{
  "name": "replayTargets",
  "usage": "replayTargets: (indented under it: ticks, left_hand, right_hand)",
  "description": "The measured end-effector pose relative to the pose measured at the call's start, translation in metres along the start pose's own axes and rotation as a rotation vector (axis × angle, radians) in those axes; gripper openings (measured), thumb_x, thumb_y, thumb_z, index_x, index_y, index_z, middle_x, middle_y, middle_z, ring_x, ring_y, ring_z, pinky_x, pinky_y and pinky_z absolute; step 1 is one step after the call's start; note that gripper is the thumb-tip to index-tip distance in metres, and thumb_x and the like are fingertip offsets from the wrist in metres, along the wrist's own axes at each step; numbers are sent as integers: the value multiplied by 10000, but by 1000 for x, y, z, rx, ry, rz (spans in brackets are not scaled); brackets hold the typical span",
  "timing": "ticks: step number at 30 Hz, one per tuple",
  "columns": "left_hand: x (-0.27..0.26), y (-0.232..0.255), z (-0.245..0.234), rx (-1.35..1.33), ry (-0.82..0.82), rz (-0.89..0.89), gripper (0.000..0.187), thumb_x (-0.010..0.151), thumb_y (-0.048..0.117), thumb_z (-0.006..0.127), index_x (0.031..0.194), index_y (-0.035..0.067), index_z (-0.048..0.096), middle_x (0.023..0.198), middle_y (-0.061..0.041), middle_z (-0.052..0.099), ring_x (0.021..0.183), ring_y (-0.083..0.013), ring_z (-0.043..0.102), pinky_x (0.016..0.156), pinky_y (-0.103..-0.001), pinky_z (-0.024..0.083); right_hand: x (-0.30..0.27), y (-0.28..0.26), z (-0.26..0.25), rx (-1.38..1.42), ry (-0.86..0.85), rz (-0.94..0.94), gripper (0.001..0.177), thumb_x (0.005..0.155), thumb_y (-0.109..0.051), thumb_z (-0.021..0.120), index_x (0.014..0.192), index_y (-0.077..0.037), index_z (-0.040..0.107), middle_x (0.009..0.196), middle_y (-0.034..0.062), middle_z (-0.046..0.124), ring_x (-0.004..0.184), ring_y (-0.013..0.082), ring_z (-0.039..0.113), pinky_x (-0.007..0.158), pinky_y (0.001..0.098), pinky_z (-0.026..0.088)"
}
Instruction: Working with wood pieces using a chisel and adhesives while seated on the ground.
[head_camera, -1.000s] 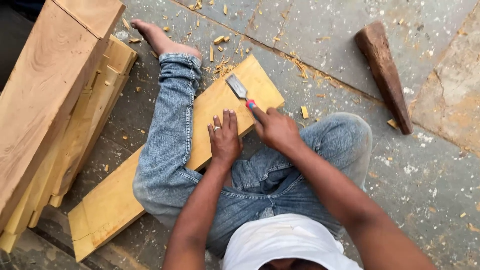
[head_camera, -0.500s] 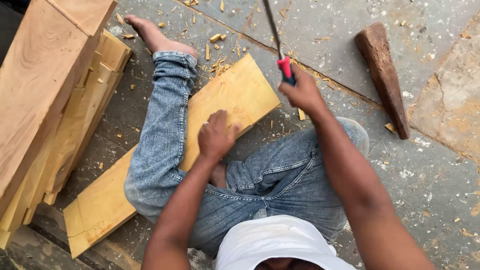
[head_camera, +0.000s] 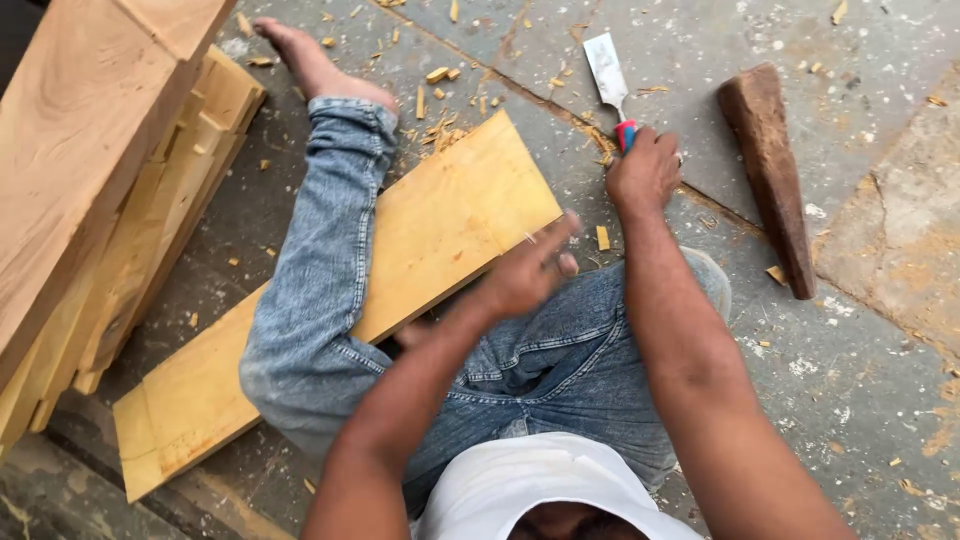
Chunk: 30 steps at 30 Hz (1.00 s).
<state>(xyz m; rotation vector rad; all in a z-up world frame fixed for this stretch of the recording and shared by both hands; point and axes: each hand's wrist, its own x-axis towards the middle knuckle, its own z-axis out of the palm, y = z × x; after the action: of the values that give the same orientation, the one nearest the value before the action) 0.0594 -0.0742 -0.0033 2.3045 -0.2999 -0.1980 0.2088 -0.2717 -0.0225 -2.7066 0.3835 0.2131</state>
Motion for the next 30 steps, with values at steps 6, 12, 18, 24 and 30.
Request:
replayTargets:
  ticks: [6, 12, 18, 24, 30]
  left_hand:
    - [-106, 83, -60, -322, 89, 51, 524, 953, 353, 733, 1391, 92, 612, 1315, -186, 705, 1205, -339, 690, 1031, -411, 531]
    - [-248, 53, -111, 25, 715, -102, 163, 935, 90, 719, 1096, 67, 705, 1042, -124, 743, 1026, -304, 729, 928, -398, 567]
    - [-380, -57, -74, 8, 1386, -482, 203, 1059, 131, 669, 1205, -4, 625, 1088, -115, 655, 995, -240, 637, 892, -368, 535]
    - [-371, -190, -3, -1287, 1634, -964, 826, 775, 569, 773, 1348, 98, 410, 1275, -133, 520, 1155, -293, 527, 974, -520, 494]
    - [-303, -257, 3, -2047, 1495, -88, 764, 822, 485, 812, 1408, 63, 567, 1389, -159, 624, 1263, -358, 582, 1044, -532, 486]
  right_hand:
    - [-29, -20, -3, 264, -157, -315, 398, 1043, -365, 704, 1255, -34, 638, 1010, 171, 680, 917, 300, 663, 807, 452, 521]
    - [-59, -35, 12, 490, -667, -225, 456, 1007, -441, 591, 1263, -64, 580, 926, 96, 700, 713, 168, 663, 591, 329, 533]
    - [-60, -26, 20, 585, -740, -150, 284, 985, -301, 645, 1144, -71, 597, 806, 38, 560, 599, 164, 535, 522, 351, 482]
    - [-93, 7, 3, 625, -777, -134, 201, 1018, -228, 601, 1133, -65, 576, 817, 21, 540, 577, 156, 473, 491, 335, 414]
    - [-112, 22, -18, 689, -799, -291, 250, 1079, -213, 585, 1292, -86, 549, 1070, 43, 608, 771, 170, 552, 645, 362, 475]
